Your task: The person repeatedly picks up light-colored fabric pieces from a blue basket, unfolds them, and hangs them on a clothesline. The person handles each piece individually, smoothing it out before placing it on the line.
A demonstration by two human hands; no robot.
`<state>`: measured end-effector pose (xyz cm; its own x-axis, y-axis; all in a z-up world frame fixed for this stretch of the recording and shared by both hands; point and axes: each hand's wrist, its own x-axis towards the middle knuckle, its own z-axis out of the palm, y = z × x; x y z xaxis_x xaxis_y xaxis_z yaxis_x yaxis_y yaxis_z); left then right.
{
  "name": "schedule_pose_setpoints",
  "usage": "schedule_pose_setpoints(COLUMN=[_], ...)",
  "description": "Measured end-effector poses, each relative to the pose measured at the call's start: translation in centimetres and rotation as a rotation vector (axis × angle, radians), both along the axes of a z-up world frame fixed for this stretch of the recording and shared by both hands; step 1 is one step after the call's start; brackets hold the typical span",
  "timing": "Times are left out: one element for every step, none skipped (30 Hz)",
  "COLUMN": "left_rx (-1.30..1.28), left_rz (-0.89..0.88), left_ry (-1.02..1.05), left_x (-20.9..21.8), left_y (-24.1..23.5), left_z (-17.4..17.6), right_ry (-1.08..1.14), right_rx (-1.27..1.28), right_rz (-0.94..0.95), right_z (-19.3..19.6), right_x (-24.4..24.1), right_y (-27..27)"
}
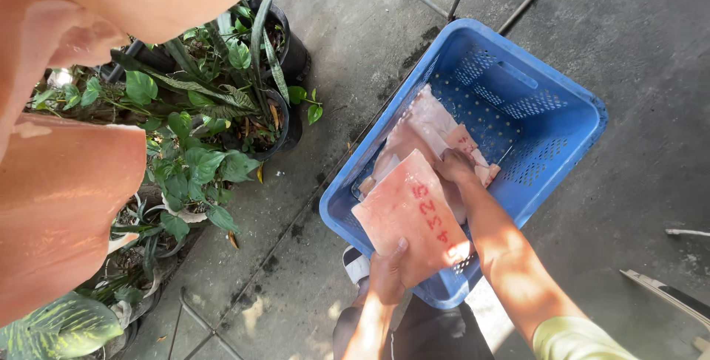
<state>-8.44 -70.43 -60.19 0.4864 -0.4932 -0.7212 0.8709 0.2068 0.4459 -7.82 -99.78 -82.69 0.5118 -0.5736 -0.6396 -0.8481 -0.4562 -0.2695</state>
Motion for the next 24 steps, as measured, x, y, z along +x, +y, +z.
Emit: schedule_pose_setpoints(left_rx=[0.022,0.044,0.069,0.082,0.082,0.083,0.111,0.138,0.171,0.106,0.043,-0.02,-0.078,-0.13,-0.188,-0.23,-0.271,-0.316,-0.362,-0.402,-0.445,-0.474,-0.508,-0.544], left_rz=[-0.012,-0.023,-0.032,-0.029,-0.031,-0.032,-0.053,-0.075,-0.102,-0.081,-0.054,-0.028,-0.03,-0.035,-0.044,-0.063,-0.079,-0.095,-0.107,-0.12,-0.128,-0.13,-0.127,-0.119], left_ry=[0.007,0.014,0.028,0.024,0.008,-0.008,-0.01,-0.011,-0.012,-0.046,-0.078,-0.111,-0.099,-0.097,-0.103,-0.119,-0.127,-0.135,-0.142,-0.151,-0.158,-0.162,-0.164,-0.168], left_x=[0.3,0.9,0.9,0.7,1.3,1.8,2.1,2.4,2.5,2.7,2.8,2.9,3.0,3.4,3.9,4.4,4.8,5.1,5.4,5.6,5.7,5.5,5.1,4.7], left_y=[0.0,0.0,0.3,0.6,0.3,0.1,0.1,0.0,0.2,0.2,0.3,0.4,0.7,1.0,1.2,1.6,2.2,2.8,3.5,4.2,4.9,5.5,6.3,7.0], left_z=[0.1,0.0,0.3,0.8,0.9,1.3,1.7,2.1,2.6,3.0,3.3,3.7,4.1,4.3,4.6,4.9,5.1,5.4,5.7,6.0,6.3,6.7,7.3,8.1], right_ry=[-0.026,-0.053,-0.023,0.007,0.023,-0.044,-0.107,-0.171,-0.214,-0.258,-0.3,-0.602,-0.893,-0.828,-0.763,-0.837,-0.903,-0.966,-1.025,-1.08,-1.128,-1.193,-1.21,-1.229], right_rx=[0.032,0.063,0.164,0.264,0.353,0.388,0.425,0.462,0.501,0.54,0.582,0.507,0.419,0.467,0.507,0.646,0.786,0.926,1.066,1.205,1.346,1.388,1.415,1.441], right_rz=[0.014,0.029,-0.044,-0.116,-0.19,-0.187,-0.184,-0.179,-0.169,-0.158,-0.14,0.15,0.448,0.244,0.043,-0.073,-0.194,-0.318,-0.44,-0.566,-0.696,-0.637,-0.637,-0.633], right_z=[0.0,-0.1,0.0,0.1,0.5,1.0,1.7,2.7,3.5,4.4,5.4,6.6,7.9,8.8,9.7,10.6,11.5,12.5,13.6,15.0,16.4,18.1,20.0,21.9], right_x=[0.3,0.6,0.3,0.0,0.5,0.6,0.2,-0.4,-1.5,-3.0,-4.5,-6.6,-8.9,-10.5,-11.5,-12.0,-12.6,-13.2,-13.4,-13.6,-13.7,-13.8,-13.7,-13.4], right_y=[-0.2,-0.5,-0.6,-0.7,-1.6,-2.3,-2.7,-3.1,-2.8,-2.4,-1.8,-1.8,-1.8,-0.7,0.2,0.6,1.3,2.0,2.4,2.8,3.2,3.6,3.9,4.3])
